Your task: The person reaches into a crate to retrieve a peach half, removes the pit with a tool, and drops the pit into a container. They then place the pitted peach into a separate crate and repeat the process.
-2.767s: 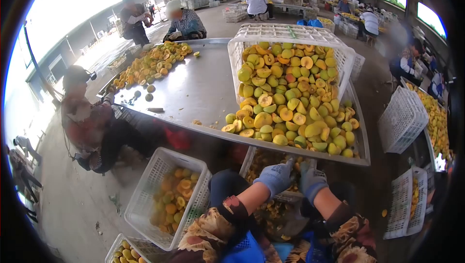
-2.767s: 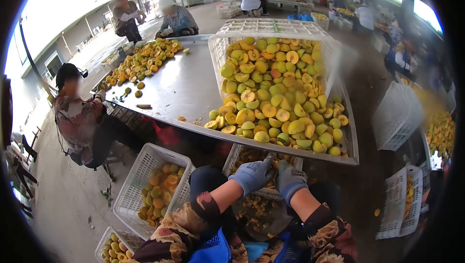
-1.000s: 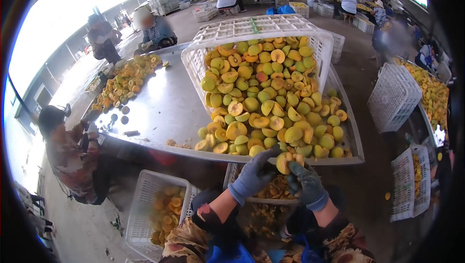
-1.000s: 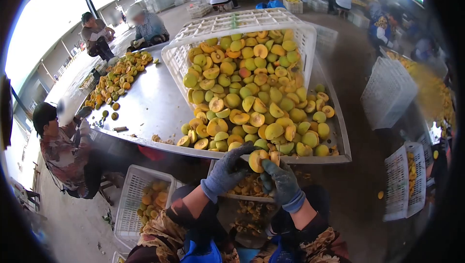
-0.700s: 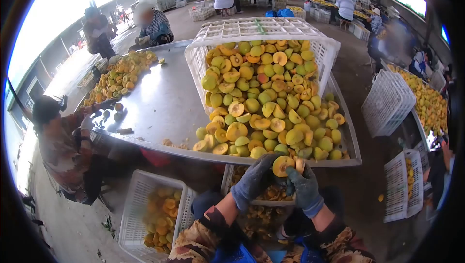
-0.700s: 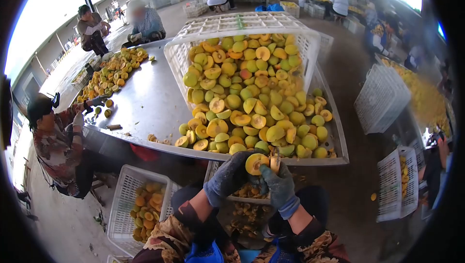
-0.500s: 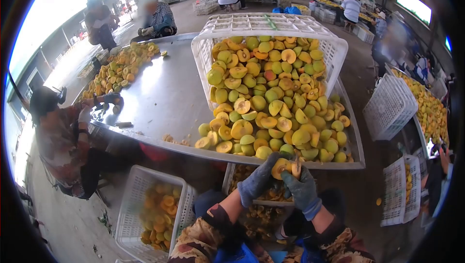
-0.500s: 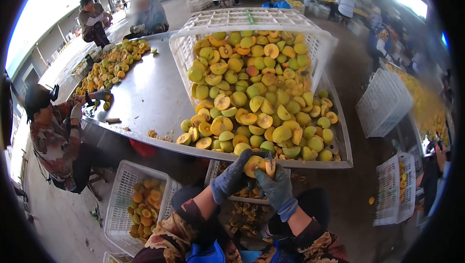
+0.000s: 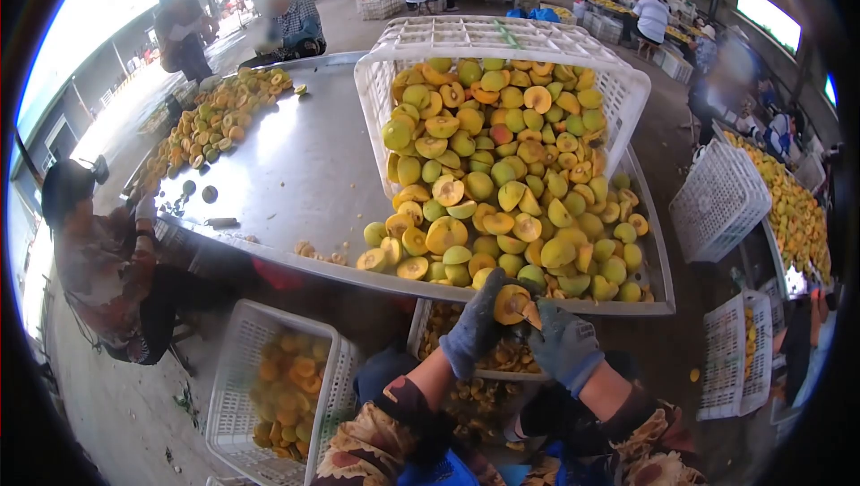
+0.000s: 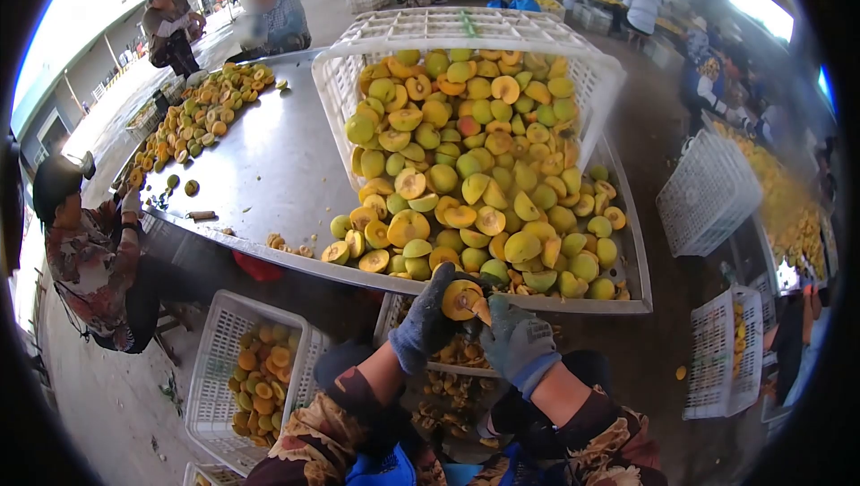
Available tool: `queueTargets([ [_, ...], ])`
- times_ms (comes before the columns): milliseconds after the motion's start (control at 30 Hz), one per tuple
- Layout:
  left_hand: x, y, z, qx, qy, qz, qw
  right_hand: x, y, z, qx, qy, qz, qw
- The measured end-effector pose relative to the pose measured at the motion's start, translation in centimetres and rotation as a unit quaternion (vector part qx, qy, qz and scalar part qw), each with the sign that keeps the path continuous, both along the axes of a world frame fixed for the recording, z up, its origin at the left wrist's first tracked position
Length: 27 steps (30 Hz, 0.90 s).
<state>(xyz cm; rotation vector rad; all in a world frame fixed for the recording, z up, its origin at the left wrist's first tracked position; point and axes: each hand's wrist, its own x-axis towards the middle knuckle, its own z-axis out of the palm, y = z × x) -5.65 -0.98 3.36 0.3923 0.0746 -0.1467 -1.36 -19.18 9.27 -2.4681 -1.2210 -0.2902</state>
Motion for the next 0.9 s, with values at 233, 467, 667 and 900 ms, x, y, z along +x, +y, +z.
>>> queueTargets([
  [233,2.2,-0.9,-8.6,0.500,-0.058,0.214,0.837,0.1,0.9,0.2,-0.059,0.092,-0.011,0.994],
  [467,-0.5,-0.6,0.1,0.494,-0.101,0.246,0.827,1.2,0.8,0.6,-0.115,0.099,0.045,0.987],
  [667,-0.2,-0.5,0.3,0.348,-0.007,0.188,0.918,0.5,0.6,-1.2,-0.065,0.275,0.051,0.958],
  [900,0.2,-0.2,0.5,0.341,-0.008,0.161,0.926,0.3,1.5,0.3,0.019,0.670,0.008,0.742],
])
